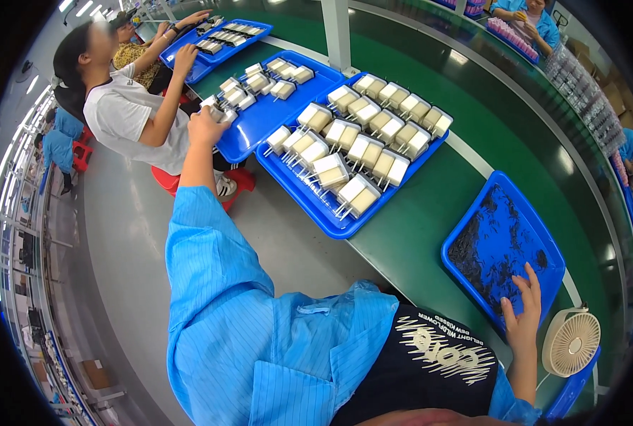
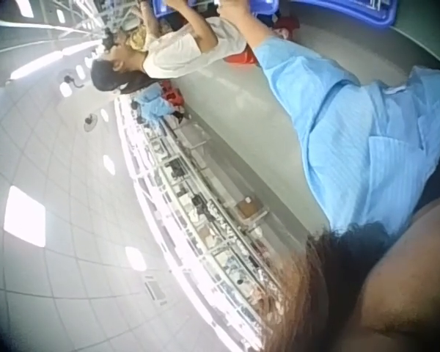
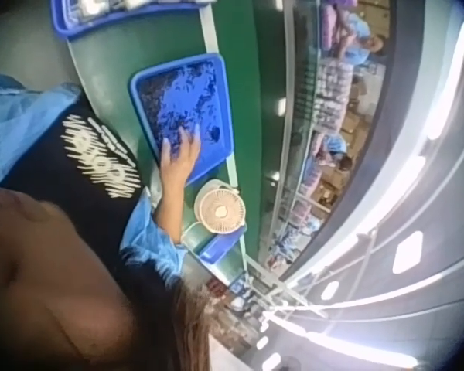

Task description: The person inserts small metal pins into white plastic housings by hand, working at a factory workstation.

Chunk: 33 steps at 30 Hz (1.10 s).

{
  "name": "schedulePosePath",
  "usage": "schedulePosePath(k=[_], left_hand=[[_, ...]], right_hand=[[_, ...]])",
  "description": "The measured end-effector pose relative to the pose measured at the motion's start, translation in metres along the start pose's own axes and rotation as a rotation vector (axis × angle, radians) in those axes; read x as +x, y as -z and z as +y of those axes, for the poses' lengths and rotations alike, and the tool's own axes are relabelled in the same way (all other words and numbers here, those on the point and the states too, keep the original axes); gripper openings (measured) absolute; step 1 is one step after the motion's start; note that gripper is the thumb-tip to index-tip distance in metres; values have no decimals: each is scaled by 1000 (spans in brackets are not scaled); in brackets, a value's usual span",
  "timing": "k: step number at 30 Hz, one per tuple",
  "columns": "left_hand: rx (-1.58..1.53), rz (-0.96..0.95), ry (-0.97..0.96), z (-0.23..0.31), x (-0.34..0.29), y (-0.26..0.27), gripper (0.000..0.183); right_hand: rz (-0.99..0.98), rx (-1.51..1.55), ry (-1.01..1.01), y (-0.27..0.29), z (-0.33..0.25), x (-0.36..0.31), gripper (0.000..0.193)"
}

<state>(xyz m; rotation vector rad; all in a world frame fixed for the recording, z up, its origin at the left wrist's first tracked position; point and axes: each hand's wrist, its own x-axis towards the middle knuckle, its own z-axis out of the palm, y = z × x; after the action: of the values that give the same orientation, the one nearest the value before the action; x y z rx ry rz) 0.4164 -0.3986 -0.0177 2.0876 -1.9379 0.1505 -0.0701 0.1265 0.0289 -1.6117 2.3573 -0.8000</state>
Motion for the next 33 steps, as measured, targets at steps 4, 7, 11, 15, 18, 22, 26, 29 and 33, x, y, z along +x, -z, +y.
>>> schedulePosePath(k=[4, 7, 11, 15, 18, 22, 26, 29, 33], left_hand=[[-27, 11, -15, 6, -1, 1, 68], [28, -47, 45, 21, -6, 8, 69], [21, -103, 72, 18, 4, 6, 70], [21, -253, -17, 7, 16, 18, 68], [23, -401, -141, 16, 20, 41, 69], [-58, -286, -81, 15, 36, 54, 68], [-198, 51, -98, 39, 54, 24, 66], [-332, 36, -160, 0, 82, -39, 70], [-237, 15, -502, -97, 172, -3, 60]], right_hand=[[31, -67, 53, -3, 0, -1, 42], [27, -80, 56, -4, -3, 1, 42], [-25, 10, -35, -5, -4, 3, 39], [-34, -55, -13, -4, -3, 4, 38], [-12, -28, -50, -4, 1, 2, 38], [-15, -63, -45, -4, 6, 0, 39], [28, -65, 0, -6, 6, -5, 40], [-48, -152, 47, -9, -5, 4, 38], [-21, -26, 84, 0, 22, -19, 37]])
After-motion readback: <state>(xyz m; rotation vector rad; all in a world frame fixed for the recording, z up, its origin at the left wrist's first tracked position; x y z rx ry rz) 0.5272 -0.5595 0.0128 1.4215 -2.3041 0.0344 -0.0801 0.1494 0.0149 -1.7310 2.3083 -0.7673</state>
